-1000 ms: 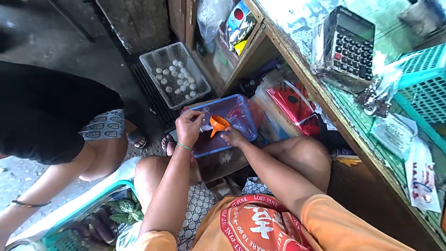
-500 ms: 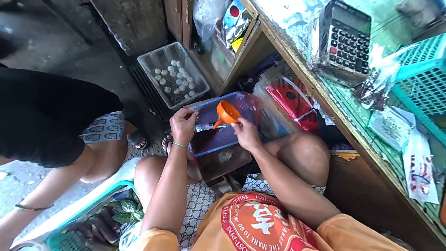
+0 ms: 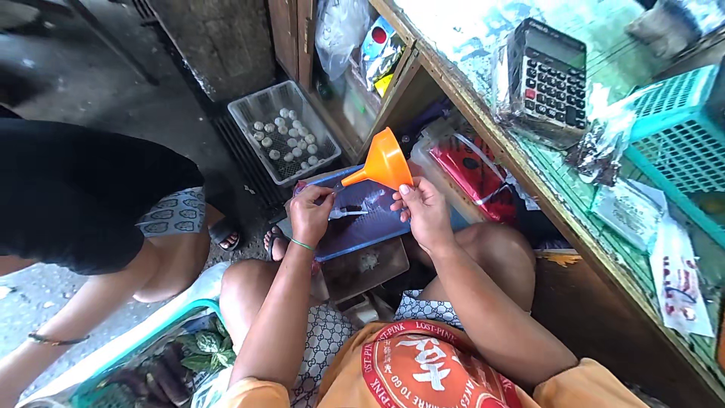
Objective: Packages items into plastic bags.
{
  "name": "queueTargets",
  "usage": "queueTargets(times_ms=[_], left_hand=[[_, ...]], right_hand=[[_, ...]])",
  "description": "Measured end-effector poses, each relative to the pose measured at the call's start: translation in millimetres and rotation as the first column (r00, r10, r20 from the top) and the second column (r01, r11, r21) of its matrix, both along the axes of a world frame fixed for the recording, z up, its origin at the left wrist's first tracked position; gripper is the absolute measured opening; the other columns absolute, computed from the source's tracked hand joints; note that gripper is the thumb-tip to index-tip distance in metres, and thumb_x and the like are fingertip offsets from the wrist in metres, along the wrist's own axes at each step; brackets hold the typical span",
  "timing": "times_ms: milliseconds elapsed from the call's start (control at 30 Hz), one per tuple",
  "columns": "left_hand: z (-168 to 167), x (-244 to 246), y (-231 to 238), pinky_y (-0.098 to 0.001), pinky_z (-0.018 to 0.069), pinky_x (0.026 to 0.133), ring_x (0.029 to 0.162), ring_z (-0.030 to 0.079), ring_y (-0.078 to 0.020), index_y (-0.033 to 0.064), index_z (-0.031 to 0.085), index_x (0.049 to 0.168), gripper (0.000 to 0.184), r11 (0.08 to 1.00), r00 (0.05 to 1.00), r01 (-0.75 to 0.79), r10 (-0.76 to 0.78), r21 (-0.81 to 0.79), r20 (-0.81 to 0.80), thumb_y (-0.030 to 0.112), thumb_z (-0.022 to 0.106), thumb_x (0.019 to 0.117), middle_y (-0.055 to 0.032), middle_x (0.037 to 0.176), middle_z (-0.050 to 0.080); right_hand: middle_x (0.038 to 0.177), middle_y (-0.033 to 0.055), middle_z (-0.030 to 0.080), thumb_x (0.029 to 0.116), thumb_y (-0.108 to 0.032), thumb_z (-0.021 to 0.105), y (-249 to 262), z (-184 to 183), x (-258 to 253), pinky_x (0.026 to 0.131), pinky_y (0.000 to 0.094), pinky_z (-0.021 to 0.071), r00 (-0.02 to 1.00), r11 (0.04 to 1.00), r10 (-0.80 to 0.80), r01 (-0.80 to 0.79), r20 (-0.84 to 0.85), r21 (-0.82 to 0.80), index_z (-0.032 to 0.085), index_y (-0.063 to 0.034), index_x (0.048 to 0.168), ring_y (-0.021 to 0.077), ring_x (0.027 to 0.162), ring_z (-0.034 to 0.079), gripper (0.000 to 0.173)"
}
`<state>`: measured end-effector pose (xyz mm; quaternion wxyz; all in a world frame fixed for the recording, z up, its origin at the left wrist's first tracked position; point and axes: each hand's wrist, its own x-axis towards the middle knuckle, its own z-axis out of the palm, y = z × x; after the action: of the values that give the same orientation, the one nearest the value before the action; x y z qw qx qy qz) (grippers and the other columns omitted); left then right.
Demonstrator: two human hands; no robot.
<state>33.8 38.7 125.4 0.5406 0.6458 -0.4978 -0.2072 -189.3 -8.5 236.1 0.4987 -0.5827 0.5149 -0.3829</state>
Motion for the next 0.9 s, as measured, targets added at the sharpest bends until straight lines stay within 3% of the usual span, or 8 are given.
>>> queueTargets(times_ms=[167,333,500,633,700,767,800,900], left_hand=[[4.1,-1.4,2.0,-0.0335,0.0579,0.086,0.091,0.069,-0.0093,0.0109,0.078,0.094,0.004,1.0,0.999,0.001,-0.001,0.024,0.035,0.014,0.076,0.0907,-0.0003,0.095,0.073],[10.2,-4.6,4.2,-0.0364,0.0587,0.088,0.093,0.069,-0.0127,0.009,0.076,0.114,0.025,0.996,0.993,0.093,-0.094,0.011,0.071,0.013,0.076,0.0895,-0.0037,0.101,0.074],[13.5,-1.7,3.4,-0.0399,0.0552,0.094,0.104,0.067,-0.0161,0.0084,0.078,0.1,0.017,0.984,0.985,0.173,-0.173,0.032,0.015,0.021,0.079,0.0887,-0.0047,0.106,0.072],[26.9,6.7,9.5,-0.031,0.0554,0.065,0.072,0.064,-0.011,0.0097,0.073,0.094,0.012,0.922,0.931,0.329,-0.28,0.203,-0.233,0.016,0.08,0.0865,-0.0016,0.088,0.069],[20.5,14.5,5.7,-0.0306,0.0524,0.058,0.062,0.06,-0.0109,0.0091,0.071,0.092,0.011,0.914,0.923,0.334,-0.268,0.232,-0.277,0.015,0.079,0.086,-0.0011,0.076,0.067],[15.1,22.0,4.4,-0.0309,0.0514,0.057,0.06,0.059,-0.0115,0.0075,0.07,0.095,0.012,0.937,0.942,0.261,-0.194,0.233,-0.274,0.015,0.076,0.0883,-0.0018,0.074,0.065],[15.4,26.7,5.0,-0.0312,0.0538,0.059,0.063,0.061,-0.0116,0.0069,0.07,0.099,0.014,0.948,0.954,0.211,-0.146,0.24,-0.262,0.015,0.076,0.0897,-0.0025,0.078,0.067],[17.6,36.9,5.0,-0.0309,0.0557,0.059,0.064,0.063,-0.0117,0.0073,0.069,0.104,0.016,0.964,0.971,0.071,-0.008,0.258,-0.241,0.016,0.075,0.0915,-0.0029,0.082,0.069]], right_hand=[[0.088,0.008,0.072,0.1054,-0.016,0.056,2.0,-4.4,1.6,0.053,0.023,0.0527,1.0,1.0,0.013,-0.013,-0.018,0.015,0.065,-0.0053,0.112,0.0136,0.068,0.068,0.015],[0.088,0.0068,0.072,0.1053,-0.016,0.056,1.8,-7.1,0.9,0.054,0.0234,0.053,0.996,0.999,0.043,-0.041,-0.074,0.027,0.065,-0.0057,0.113,0.0127,0.068,0.068,0.015],[0.083,0.0048,0.069,0.1046,-0.018,0.056,-12.8,-2.8,0.5,0.056,0.024,0.0523,0.966,0.979,0.202,-0.196,-0.158,0.057,0.063,-0.0068,0.111,0.0112,0.066,0.065,0.015],[0.082,0.0026,0.066,0.0992,-0.02,0.061,-45.1,5.9,9.8,0.057,0.0262,0.0543,0.873,0.889,0.447,-0.458,-0.197,-0.012,0.065,-0.007,0.11,0.0101,0.065,0.062,0.018],[0.089,0.0066,0.069,0.0992,-0.017,0.059,-63.7,6.5,21.8,0.058,0.0283,0.0554,0.857,0.856,0.515,-0.516,-0.032,-0.026,0.064,-0.002,0.124,0.0127,0.067,0.063,0.029],[0.091,0.0068,0.07,0.1046,-0.02,0.048,-81.4,-14.9,33.6,0.055,0.0269,0.0536,0.898,0.906,0.416,-0.423,0.142,0.022,0.057,-0.0035,0.136,0.0114,0.064,0.061,0.037],[0.089,0.0056,0.069,0.1065,-0.021,0.046,-88.7,-37.2,39.8,0.054,0.0269,0.0534,0.942,0.943,0.314,-0.324,0.121,0.075,0.06,-0.0049,0.13,0.0111,0.062,0.061,0.032],[0.107,0.0162,0.071,0.1035,-0.019,0.057,-96.6,-142.4,52.1,0.08,0.0479,0.061,0.839,0.915,0.383,-0.287,-0.386,0.284,0.067,-0.0004,0.119,0.027,0.089,0.071,0.026]])
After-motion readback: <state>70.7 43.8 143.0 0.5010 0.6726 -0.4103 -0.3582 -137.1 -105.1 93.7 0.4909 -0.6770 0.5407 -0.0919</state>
